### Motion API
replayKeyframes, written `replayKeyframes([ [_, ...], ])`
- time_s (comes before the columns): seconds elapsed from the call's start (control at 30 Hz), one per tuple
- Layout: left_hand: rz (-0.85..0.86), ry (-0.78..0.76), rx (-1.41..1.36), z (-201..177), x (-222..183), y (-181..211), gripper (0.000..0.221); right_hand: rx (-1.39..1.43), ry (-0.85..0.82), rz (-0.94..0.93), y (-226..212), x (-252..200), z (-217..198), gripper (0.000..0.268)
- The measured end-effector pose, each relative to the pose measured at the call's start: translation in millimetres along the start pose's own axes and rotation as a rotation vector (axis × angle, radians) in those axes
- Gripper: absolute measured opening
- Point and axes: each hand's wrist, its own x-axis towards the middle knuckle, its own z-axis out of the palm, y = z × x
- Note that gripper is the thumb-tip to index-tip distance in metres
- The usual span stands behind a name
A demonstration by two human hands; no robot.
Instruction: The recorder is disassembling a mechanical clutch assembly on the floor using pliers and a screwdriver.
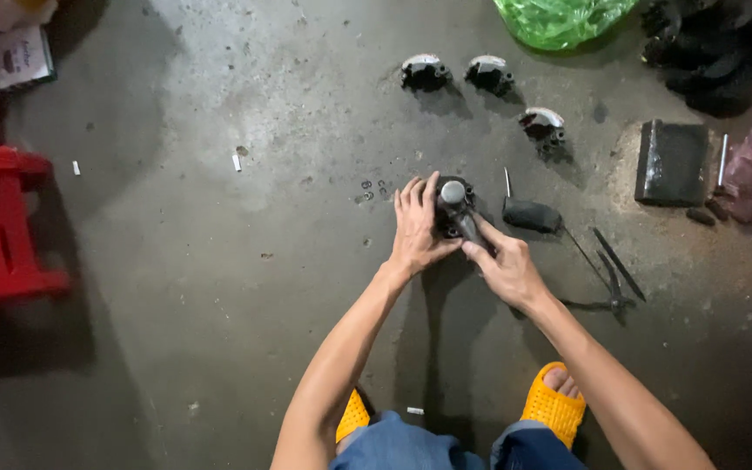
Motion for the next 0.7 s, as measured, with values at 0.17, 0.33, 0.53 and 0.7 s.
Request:
replayKeyframes([
  [0.17,0.023,0.070,-0.019,-14,14,11,0.129,-0.025,0.018,-0.061,-8,5,-2,0.057],
  [0.33,0.019,0.093,0.006,-27,14,-6,0.129,0.307,-0.022,0.089,-1,-16,-7,0.054],
  [0.53,-0.072,0.188,0.170,-86,-4,-79,0.132,0.300,0.087,-0.064,34,-30,-38,0.055],
  [0.7,-0.240,0.299,0.319,-124,-37,-152,0.131,0.415,0.300,0.109,73,-40,-58,0.062],
])
